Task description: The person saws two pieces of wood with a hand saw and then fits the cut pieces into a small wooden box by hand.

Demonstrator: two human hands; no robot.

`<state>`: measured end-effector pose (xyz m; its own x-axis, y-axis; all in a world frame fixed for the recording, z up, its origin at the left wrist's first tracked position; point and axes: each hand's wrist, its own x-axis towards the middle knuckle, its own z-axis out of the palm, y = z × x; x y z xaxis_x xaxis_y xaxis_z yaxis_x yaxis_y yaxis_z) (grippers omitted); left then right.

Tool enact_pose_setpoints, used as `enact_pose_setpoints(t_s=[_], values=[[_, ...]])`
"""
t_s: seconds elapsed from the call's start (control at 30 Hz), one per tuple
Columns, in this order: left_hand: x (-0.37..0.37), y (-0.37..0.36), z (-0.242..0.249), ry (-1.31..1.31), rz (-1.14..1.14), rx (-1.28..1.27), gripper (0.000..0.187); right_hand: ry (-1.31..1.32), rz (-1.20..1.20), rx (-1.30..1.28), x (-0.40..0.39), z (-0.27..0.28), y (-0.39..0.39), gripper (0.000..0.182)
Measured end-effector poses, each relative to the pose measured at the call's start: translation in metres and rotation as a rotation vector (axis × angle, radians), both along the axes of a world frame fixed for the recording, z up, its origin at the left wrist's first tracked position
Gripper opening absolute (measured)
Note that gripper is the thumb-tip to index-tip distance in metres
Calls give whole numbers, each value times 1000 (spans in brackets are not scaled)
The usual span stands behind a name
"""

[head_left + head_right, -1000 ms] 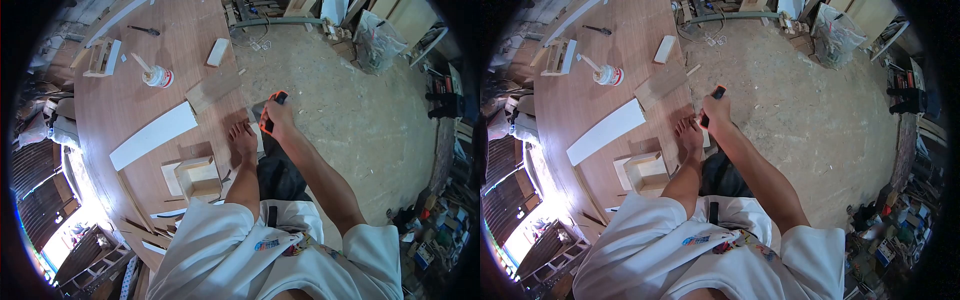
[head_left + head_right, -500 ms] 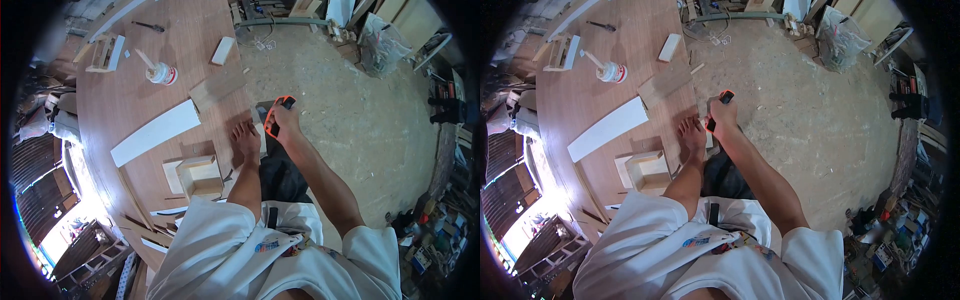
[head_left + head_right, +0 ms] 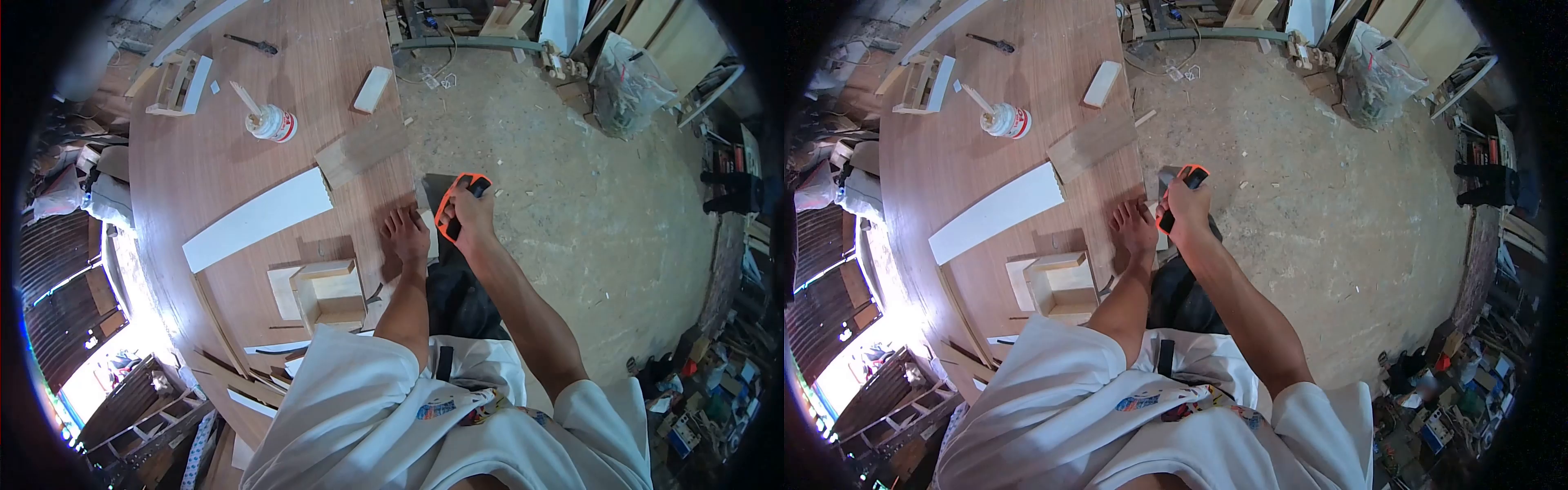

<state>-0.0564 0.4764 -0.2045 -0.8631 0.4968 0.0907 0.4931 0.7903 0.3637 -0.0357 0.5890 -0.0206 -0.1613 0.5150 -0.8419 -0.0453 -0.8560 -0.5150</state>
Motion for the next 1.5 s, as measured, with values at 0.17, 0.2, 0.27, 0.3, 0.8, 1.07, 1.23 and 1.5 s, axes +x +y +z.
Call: enact_pose_setpoints(t_s=[0.17, 0.2, 0.27, 0.3, 0.8, 1.07, 1.23, 1.5], values=[[2, -2, 4, 2, 4, 40, 22, -34, -35, -3, -16, -20, 3, 12], [3, -3, 2, 3, 3, 39, 22, -40, -43, 3, -17, -7, 2, 12], [3, -2, -2, -4, 3, 39, 22, -55, -52, 9, -17, -6, 3, 12], [3, -3, -3, -5, 3, 9, 22, -37, -62, 31, -14, -14, 1, 12], [3, -3, 0, -36, 15, 12, 23, -4, -56, -2, -13, -12, -4, 15], [5, -5, 4, -54, 25, 0, 23, 12, -30, 22, -5, -4, -3, 15], [4, -2, 5, -49, 23, 19, 23, -53, -41, 36, -19, -7, -1, 16], [4, -1, 3, 22, 34, 39, 24, -79, -94, -14, -27, -7, 0, 16]])
